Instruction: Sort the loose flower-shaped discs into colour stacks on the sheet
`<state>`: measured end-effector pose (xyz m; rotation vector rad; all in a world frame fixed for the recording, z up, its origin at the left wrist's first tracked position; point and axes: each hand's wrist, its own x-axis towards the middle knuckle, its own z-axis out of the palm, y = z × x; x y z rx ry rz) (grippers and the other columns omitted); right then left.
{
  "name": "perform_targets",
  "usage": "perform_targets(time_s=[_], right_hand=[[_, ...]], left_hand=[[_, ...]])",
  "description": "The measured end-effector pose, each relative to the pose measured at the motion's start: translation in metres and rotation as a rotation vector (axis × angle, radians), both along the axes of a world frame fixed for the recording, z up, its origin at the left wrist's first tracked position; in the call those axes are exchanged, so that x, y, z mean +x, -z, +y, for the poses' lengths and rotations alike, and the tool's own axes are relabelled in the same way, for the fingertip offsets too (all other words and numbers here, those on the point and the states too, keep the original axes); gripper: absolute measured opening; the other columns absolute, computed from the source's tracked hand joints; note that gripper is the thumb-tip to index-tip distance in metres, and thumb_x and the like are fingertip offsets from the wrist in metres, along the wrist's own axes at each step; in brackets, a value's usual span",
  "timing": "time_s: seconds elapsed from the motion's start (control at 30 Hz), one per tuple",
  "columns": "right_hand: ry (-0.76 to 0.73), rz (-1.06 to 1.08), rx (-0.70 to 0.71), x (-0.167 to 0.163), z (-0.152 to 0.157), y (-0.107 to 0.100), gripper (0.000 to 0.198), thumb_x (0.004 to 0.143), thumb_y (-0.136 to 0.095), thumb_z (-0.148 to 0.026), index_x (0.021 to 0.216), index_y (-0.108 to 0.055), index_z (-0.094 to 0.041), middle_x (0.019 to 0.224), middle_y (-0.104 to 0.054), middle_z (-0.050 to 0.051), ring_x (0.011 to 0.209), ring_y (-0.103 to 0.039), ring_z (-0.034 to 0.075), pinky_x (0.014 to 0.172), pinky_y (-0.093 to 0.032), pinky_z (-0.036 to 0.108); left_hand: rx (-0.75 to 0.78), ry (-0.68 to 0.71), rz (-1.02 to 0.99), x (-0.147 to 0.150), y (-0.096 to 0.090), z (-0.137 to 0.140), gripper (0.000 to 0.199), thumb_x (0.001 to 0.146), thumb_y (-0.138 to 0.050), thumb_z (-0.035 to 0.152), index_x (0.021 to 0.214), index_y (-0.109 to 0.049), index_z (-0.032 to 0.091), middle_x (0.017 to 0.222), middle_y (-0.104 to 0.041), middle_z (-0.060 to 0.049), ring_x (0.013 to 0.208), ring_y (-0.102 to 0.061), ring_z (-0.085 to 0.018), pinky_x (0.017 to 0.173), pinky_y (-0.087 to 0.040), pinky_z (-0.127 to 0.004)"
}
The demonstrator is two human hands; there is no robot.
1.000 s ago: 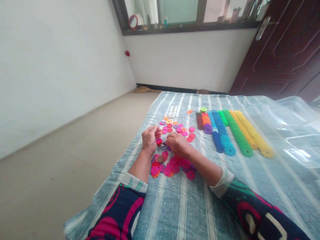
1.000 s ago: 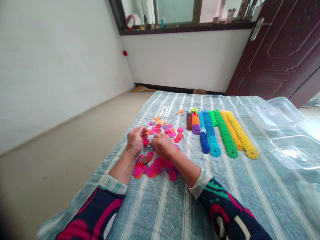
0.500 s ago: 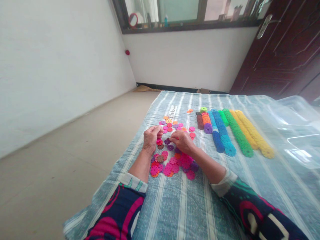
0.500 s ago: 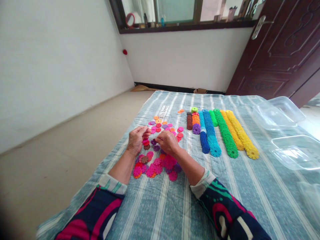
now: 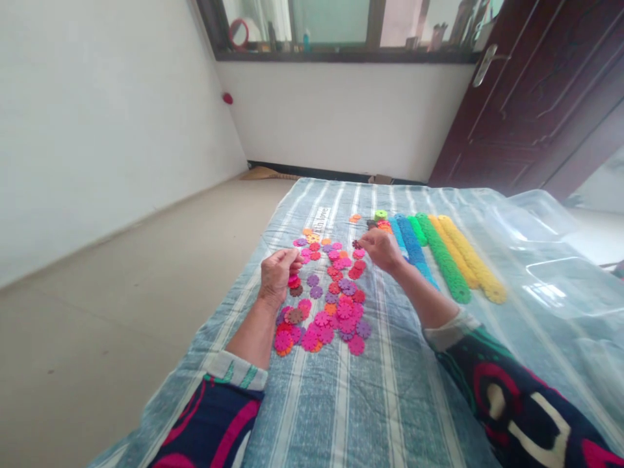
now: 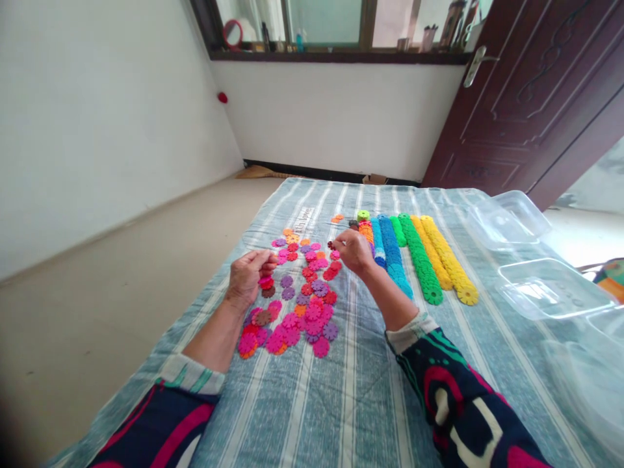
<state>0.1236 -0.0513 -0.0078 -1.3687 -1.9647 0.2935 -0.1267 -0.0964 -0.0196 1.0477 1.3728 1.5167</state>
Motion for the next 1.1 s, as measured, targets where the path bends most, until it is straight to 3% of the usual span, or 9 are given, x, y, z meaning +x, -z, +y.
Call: perform_targets(time_s=[0.13, 0.27, 0.47, 0.73, 0.97, 1.1], right_hand=[[0.125, -0.183, -0.023, 0.036, 0.019, -0.009, 0.024, 0.085, -0.057, -0.021, 0.067, -0.073, -0.018, 0.08, -0.07, 0.004, 0.076, -0.062, 0.016, 0.068, -0.041, 0.024], [0.106, -0.374, -0.035, 0.05, 0.03, -0.01, 0.02, 0.084, -0.057, -0.021, 0.079, -0.077, -0.019, 0.094, -0.072, 0.006, 0.089, -0.063, 0.019, 0.074, -0.043, 0.024], [0.012, -0.483, -0.099, 0.049, 0.03, -0.008, 0.021, 0.08, -0.058, -0.019, 0.072, -0.077, -0.02, 0.086, -0.072, 0.004, 0.086, -0.062, 0.018, 0.073, -0.042, 0.024], [0.007, -0.576, -0.116, 0.051, 0.028, -0.012, 0.021, 0.083, -0.056, -0.018, 0.08, -0.077, -0.017, 0.099, -0.07, 0.011, 0.1, -0.058, 0.023, 0.081, -0.041, 0.028], [0.015, -0.591, -0.089, 0.053, 0.027, -0.014, 0.02, 0.083, -0.059, -0.019, 0.091, -0.077, -0.022, 0.106, -0.068, 0.008, 0.106, -0.056, 0.023, 0.088, -0.041, 0.03], [-0.097, -0.624, -0.08, 0.05, 0.022, -0.014, 0.015, 0.079, -0.066, -0.023, 0.089, -0.077, -0.024, 0.101, -0.067, 0.006, 0.105, -0.054, 0.023, 0.087, -0.039, 0.031]], left_hand=[[-0.002, 0.003, 0.028, 0.0, 0.0, 0.0, 0.036, 0.062, -0.072, 0.049, 0.069, -0.068, 0.014, 0.067, -0.069, -0.005, 0.055, -0.056, -0.011, 0.051, -0.043, -0.021], [0.006, 0.007, 0.026, 0.0, 0.001, 0.0, 0.035, 0.063, -0.072, 0.049, 0.068, -0.068, 0.014, 0.067, -0.069, -0.005, 0.055, -0.055, -0.01, 0.052, -0.043, -0.02], [0.007, 0.005, 0.033, 0.0, 0.001, -0.001, 0.034, 0.063, -0.073, 0.048, 0.067, -0.068, 0.014, 0.064, -0.069, -0.005, 0.053, -0.055, -0.01, 0.051, -0.042, -0.02], [0.006, 0.005, 0.023, 0.001, 0.001, -0.001, 0.032, 0.064, -0.073, 0.046, 0.067, -0.068, 0.014, 0.065, -0.069, -0.005, 0.054, -0.055, -0.011, 0.052, -0.043, -0.021], [0.002, 0.007, 0.014, 0.001, 0.0, -0.001, 0.033, 0.064, -0.073, 0.046, 0.068, -0.068, 0.014, 0.066, -0.069, -0.005, 0.054, -0.055, -0.01, 0.052, -0.043, -0.02], [0.009, 0.009, 0.016, 0.001, 0.0, -0.002, 0.035, 0.062, -0.074, 0.048, 0.068, -0.068, 0.014, 0.065, -0.068, -0.005, 0.054, -0.055, -0.01, 0.051, -0.043, -0.02]])
